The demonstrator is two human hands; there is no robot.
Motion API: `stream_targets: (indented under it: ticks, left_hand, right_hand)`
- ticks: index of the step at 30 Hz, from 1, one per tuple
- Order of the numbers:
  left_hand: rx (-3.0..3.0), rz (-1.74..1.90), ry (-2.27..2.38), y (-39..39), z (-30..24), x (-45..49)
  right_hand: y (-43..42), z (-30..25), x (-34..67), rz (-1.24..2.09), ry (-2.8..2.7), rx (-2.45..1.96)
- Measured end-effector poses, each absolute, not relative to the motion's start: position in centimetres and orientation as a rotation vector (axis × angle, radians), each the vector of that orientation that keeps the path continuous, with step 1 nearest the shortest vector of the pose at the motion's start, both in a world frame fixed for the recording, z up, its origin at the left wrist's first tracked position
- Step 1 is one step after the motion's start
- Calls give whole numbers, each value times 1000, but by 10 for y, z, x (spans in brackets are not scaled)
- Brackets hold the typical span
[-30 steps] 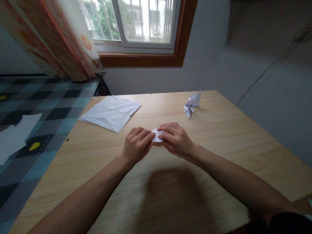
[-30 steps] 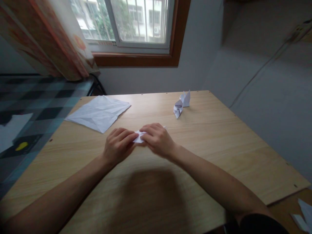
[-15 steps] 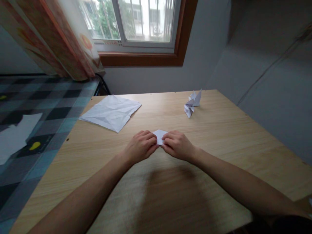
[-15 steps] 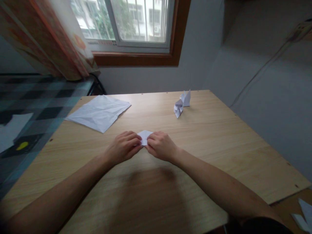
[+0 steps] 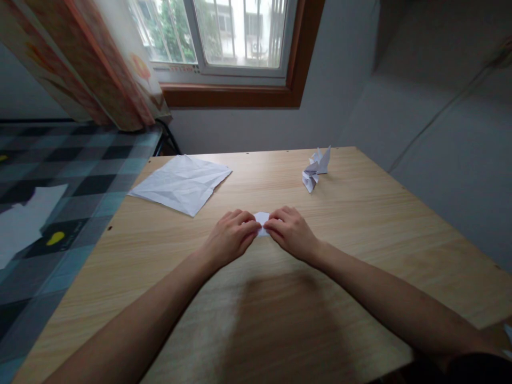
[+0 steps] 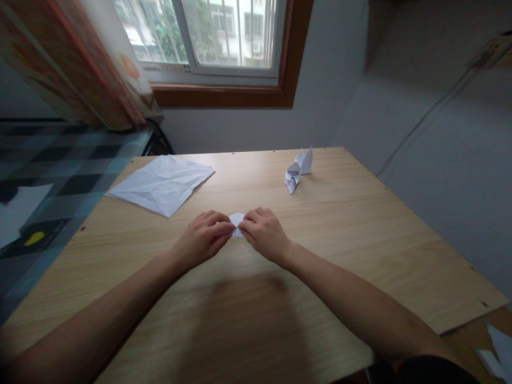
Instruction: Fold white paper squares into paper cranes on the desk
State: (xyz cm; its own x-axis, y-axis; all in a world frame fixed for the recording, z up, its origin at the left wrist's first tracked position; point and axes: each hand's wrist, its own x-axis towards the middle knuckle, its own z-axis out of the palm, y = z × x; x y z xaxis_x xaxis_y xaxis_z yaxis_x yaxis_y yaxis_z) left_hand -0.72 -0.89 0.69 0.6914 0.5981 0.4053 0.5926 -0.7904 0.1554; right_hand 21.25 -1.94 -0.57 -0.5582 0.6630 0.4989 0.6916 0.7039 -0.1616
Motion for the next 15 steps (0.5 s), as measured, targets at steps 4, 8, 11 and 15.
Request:
stream_targets:
  ticks: [4,8,11,15]
  left_hand:
    - [2959,626,900,-12,10,-8]
    - [3015,596,865,-14,15,-8]
    - [3064,588,831,-13,18,-10]
    - [3128,591,799,-12,18,-11]
  right_hand:
    - [-17,-8,216,-146,-2530,-835]
    - [-15,-4,224,-208,-2620,-757]
    - [-13,1,231,-249,-2667,-735]
    - [-12,3,236,-240,-2685,-732]
